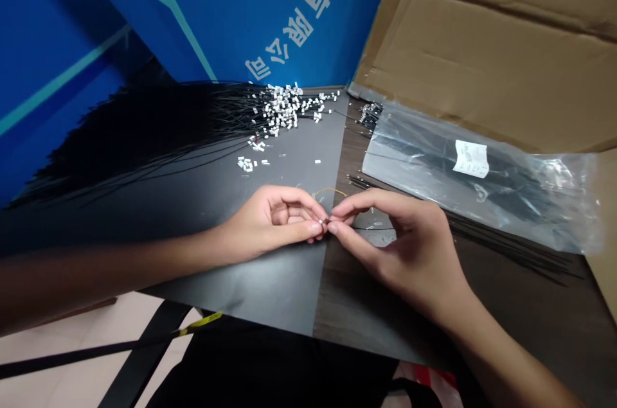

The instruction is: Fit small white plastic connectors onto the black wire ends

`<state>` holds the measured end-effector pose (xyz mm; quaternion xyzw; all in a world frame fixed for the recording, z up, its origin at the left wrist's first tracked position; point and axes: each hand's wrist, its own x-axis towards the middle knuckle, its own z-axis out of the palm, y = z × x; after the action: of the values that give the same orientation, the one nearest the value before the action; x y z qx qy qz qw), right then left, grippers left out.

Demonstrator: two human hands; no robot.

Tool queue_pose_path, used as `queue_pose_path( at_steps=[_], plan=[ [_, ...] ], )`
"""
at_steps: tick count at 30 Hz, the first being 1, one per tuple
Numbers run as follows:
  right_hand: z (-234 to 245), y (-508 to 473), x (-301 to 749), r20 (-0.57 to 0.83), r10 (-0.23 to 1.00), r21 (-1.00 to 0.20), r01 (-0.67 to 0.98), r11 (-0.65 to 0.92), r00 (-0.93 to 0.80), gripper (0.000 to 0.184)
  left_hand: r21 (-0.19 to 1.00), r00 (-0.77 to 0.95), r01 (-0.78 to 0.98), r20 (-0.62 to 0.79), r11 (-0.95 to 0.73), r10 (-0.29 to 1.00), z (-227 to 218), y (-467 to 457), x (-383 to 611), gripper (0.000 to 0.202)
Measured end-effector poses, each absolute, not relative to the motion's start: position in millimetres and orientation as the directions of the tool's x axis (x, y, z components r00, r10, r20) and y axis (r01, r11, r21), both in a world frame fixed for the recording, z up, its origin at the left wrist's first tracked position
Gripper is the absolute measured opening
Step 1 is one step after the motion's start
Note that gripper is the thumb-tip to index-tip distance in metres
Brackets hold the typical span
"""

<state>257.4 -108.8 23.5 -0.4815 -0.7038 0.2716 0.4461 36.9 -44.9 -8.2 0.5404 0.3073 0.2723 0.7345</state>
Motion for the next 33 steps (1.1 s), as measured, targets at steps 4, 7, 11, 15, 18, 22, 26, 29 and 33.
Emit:
queue_pose_path(
  at_steps=[4, 7, 11, 15, 18, 22, 26, 29, 33],
  plan=[
    [20.4, -110.3, 256.4, 0.468, 0.857, -0.693, 0.513, 0.507, -0.214, 0.016, 0.964, 0.659, -0.061, -0.156, 0.259, 0.736, -4.4, -46.1, 34.1, 0.017],
    [17.6, -110.8, 256.4, 0.564, 0.773, -0.573, 0.538, 0.619, -0.29, 0.019, 0.956, 0.677, -0.059, -0.173, 0.287, 0.716, -1.7, -46.4, 34.1, 0.019],
    [14.3, -113.3, 254.9, 0.578, 0.751, -0.515, 0.572, 0.639, -0.319, 0.019, 0.925, 0.704, -0.071, -0.218, 0.373, 0.676, -1.0, -46.6, 33.9, 0.019],
    [13.2, -114.4, 255.3, 0.607, 0.705, -0.433, 0.592, 0.68, -0.367, 0.019, 0.868, 0.736, -0.115, -0.252, 0.482, 0.629, -0.8, -46.5, 32.0, 0.015],
    [15.4, -114.0, 257.4, 0.612, 0.655, -0.337, 0.602, 0.724, -0.444, 0.014, 0.824, 0.758, -0.13, -0.276, 0.552, 0.591, 0.8, -46.1, 29.8, 0.012],
    [21.2, -113.7, 259.0, 0.617, 0.607, -0.237, 0.617, 0.75, -0.501, 0.013, 0.764, 0.778, -0.138, -0.31, 0.63, 0.547, 2.1, -46.0, 27.8, 0.01],
    [25.5, -113.6, 258.7, 0.611, 0.593, -0.174, 0.642, 0.747, -0.524, 0.017, 0.759, 0.773, -0.131, -0.324, 0.638, 0.545, 1.3, -45.4, 27.5, 0.008],
    [24.7, -114.5, 258.1, 0.613, 0.568, -0.134, 0.636, 0.76, -0.549, 0.014, 0.77, 0.763, -0.113, -0.337, 0.628, 0.551, 0.4, -44.5, 28.2, 0.008],
    [20.1, -117.5, 255.9, 0.595, 0.64, -0.228, 0.662, 0.714, -0.485, 0.012, 0.83, 0.732, -0.093, -0.317, 0.55, 0.603, 2.0, -43.9, 28.8, 0.006]
  ],
)
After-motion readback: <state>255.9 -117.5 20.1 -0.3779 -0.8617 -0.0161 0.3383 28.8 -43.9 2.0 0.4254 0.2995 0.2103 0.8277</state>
